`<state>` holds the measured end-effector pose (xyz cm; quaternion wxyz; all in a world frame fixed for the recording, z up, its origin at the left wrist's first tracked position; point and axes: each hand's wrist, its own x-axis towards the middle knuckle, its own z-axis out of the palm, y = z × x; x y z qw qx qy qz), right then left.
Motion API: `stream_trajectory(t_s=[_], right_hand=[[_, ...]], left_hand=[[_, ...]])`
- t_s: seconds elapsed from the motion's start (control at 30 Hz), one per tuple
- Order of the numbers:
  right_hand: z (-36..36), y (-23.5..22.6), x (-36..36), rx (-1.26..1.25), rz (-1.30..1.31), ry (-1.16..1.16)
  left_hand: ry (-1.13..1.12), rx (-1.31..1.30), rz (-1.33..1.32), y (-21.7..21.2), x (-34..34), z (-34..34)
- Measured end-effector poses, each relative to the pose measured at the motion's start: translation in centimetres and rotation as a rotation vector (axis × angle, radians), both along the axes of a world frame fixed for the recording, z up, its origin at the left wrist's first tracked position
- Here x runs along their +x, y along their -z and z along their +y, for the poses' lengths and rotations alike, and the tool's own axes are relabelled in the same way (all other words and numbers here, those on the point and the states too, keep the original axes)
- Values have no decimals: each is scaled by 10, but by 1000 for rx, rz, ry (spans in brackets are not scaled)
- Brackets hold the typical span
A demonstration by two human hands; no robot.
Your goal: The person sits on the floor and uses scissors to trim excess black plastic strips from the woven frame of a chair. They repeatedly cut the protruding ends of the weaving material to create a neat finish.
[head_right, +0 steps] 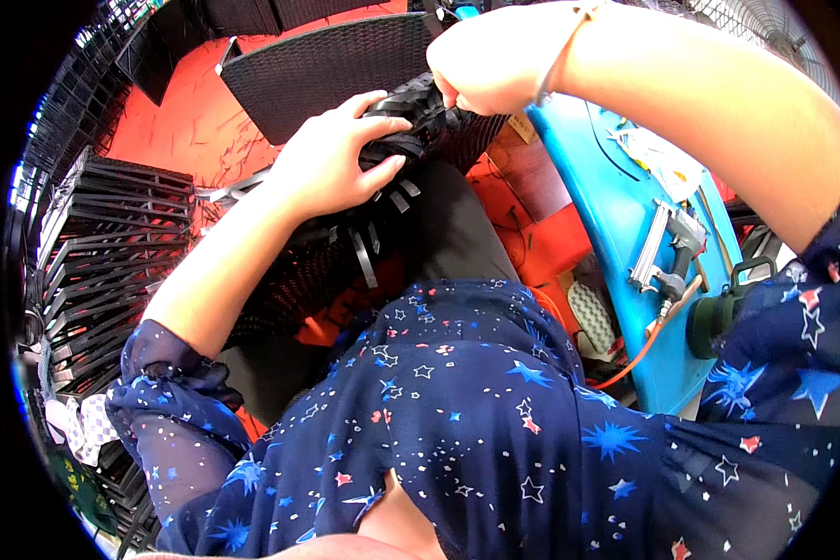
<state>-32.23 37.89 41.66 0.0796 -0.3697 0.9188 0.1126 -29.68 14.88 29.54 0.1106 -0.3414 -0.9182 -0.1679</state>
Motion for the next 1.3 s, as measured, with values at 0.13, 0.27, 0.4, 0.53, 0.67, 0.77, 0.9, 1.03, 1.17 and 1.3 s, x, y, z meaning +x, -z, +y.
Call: stream_trajectory(t_s=[0.13, 0.27, 0.4, 0.53, 0.67, 0.77, 0.9, 1.03, 1.17, 1.3], right_hand=[[2, 8, 5, -56, -45, 29], [16, 32, 16, -186, -15, 65], [35, 66, 36, -378, 48, 175], [33, 94, 43, -522, 23, 228], [42, 125, 56, -612, 206, 182], [37, 138, 69, -738, 188, 234], [36, 166, 74, -857, 268, 262], [23, 177, 80, -995, 272, 286], [13, 195, 79, -1106, 286, 290], [-5, 229, 78, -1296, 270, 303]], left_hand=[[-15, -28, -30, 0, 0, 3], [-23, -32, -4, 2, -4, 1], [-11, -25, 0, 2, -11, 5], [-61, -12, -21, 1, -8, -6], [-50, 2, -27, 2, -12, -4], [-59, -10, -25, 0, -9, -5], [-49, -11, -34, -5, -4, -5], [-64, -30, -44, -9, 3, -10], [-106, -87, -58, -14, 8, -11], [-133, -128, -74, -22, 14, -7]])
